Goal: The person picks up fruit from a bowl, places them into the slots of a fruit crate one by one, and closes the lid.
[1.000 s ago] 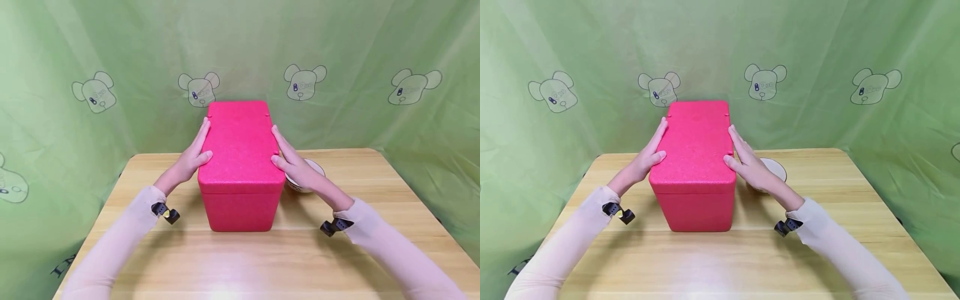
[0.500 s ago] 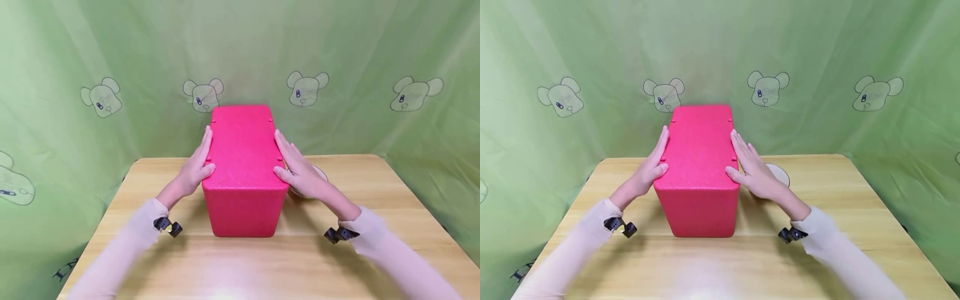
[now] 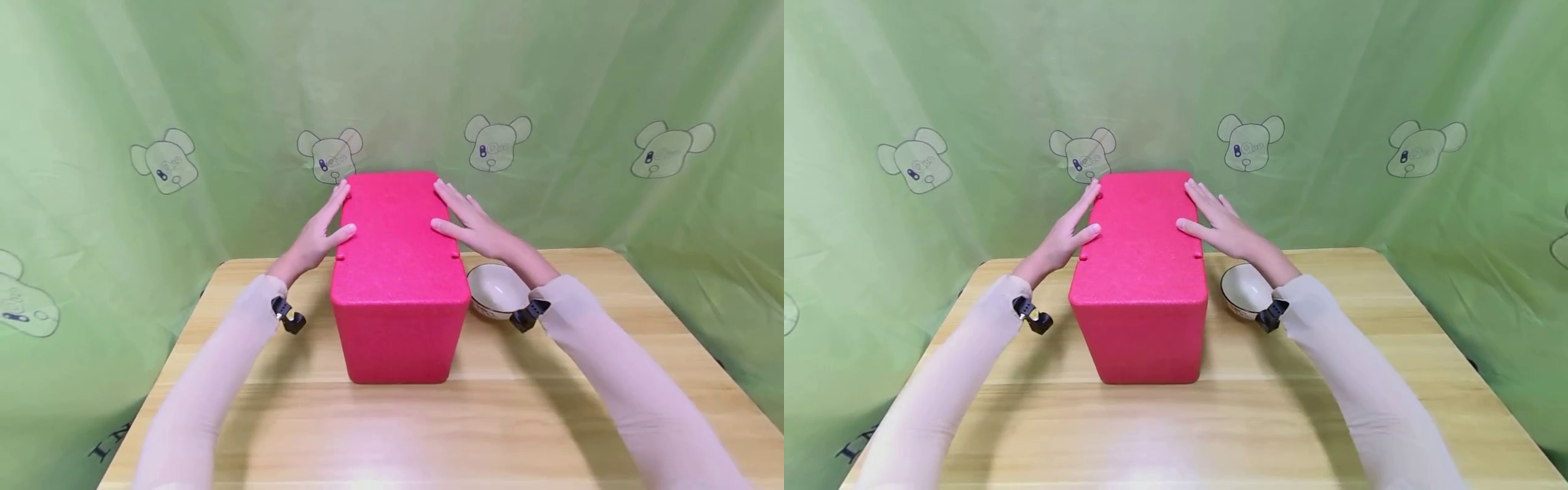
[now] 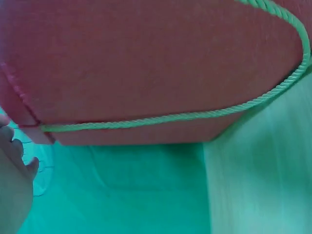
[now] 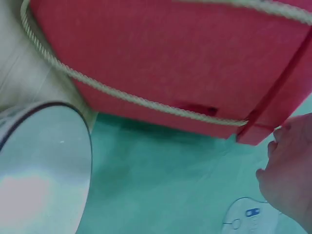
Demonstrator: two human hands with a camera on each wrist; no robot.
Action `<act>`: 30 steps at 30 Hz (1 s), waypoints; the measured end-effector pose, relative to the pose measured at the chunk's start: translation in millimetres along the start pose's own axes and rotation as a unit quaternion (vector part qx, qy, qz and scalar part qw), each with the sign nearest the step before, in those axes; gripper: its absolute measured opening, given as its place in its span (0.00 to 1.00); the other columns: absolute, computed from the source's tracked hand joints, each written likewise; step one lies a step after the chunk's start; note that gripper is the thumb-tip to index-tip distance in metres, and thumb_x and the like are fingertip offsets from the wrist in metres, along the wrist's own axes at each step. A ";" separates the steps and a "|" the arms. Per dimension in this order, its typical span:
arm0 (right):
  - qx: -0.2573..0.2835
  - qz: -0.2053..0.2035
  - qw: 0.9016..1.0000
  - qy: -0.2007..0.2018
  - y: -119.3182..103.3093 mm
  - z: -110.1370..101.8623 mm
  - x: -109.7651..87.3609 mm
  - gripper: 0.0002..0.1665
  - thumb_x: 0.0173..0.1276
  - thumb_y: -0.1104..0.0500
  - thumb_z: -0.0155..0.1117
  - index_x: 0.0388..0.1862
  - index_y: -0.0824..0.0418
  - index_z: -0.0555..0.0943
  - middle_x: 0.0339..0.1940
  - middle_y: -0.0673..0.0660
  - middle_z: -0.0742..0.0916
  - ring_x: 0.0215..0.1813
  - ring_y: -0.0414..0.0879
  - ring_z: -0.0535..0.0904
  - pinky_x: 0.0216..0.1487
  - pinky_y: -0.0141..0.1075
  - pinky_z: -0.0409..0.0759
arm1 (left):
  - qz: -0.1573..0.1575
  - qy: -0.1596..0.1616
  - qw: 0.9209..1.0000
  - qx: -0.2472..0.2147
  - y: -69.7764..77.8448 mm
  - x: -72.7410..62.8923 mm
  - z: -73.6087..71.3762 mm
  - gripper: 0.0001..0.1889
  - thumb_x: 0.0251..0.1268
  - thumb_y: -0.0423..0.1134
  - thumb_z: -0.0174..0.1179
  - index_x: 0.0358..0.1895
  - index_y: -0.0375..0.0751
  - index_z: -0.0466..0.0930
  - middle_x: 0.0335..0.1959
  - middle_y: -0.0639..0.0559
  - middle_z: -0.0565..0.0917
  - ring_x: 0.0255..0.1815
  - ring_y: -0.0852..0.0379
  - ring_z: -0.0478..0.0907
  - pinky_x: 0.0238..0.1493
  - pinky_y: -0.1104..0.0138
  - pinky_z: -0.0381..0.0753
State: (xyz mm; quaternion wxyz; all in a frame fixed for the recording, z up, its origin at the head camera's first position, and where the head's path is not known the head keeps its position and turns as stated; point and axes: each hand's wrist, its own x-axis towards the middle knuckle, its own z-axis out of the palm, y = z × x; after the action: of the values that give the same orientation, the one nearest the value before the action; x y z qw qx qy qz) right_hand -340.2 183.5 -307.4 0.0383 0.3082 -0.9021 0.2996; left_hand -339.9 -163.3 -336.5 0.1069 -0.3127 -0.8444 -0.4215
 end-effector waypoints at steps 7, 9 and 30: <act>-0.007 -0.017 1.000 0.006 11.5 2.0 1.7 0.44 0.79 0.42 0.48 0.85 0.56 0.48 0.87 0.55 0.49 0.87 0.57 0.38 0.84 0.58 0.32 | 0.010 -0.001 1.000 -0.022 2.6 2.6 13.9 0.42 0.71 0.53 0.46 0.84 0.41 0.44 0.86 0.47 0.41 0.87 0.51 0.39 0.85 0.49 0.44; -0.015 -0.018 1.000 0.005 9.7 -3.8 4.7 0.44 0.79 0.41 0.48 0.85 0.57 0.49 0.87 0.55 0.50 0.87 0.57 0.39 0.84 0.58 0.31 | 0.002 -0.003 1.000 -0.007 6.1 5.5 8.7 0.42 0.71 0.56 0.47 0.83 0.43 0.47 0.86 0.47 0.44 0.87 0.50 0.40 0.84 0.46 0.44; -0.091 0.022 0.996 0.013 12.4 -22.6 17.4 0.47 0.77 0.30 0.42 0.86 0.47 0.45 0.87 0.53 0.47 0.87 0.56 0.37 0.82 0.62 0.26 | -0.052 0.007 0.988 0.148 -1.7 28.2 -10.5 0.36 0.78 0.60 0.38 0.83 0.50 0.50 0.86 0.48 0.45 0.87 0.45 0.38 0.84 0.43 0.41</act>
State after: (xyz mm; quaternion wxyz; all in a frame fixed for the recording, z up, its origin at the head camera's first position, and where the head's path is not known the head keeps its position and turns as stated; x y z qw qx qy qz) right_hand -364.0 194.8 -290.9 0.0714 0.2798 -0.9316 0.2209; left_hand -363.9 -159.9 -318.5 0.1362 -0.2462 -0.9117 -0.2995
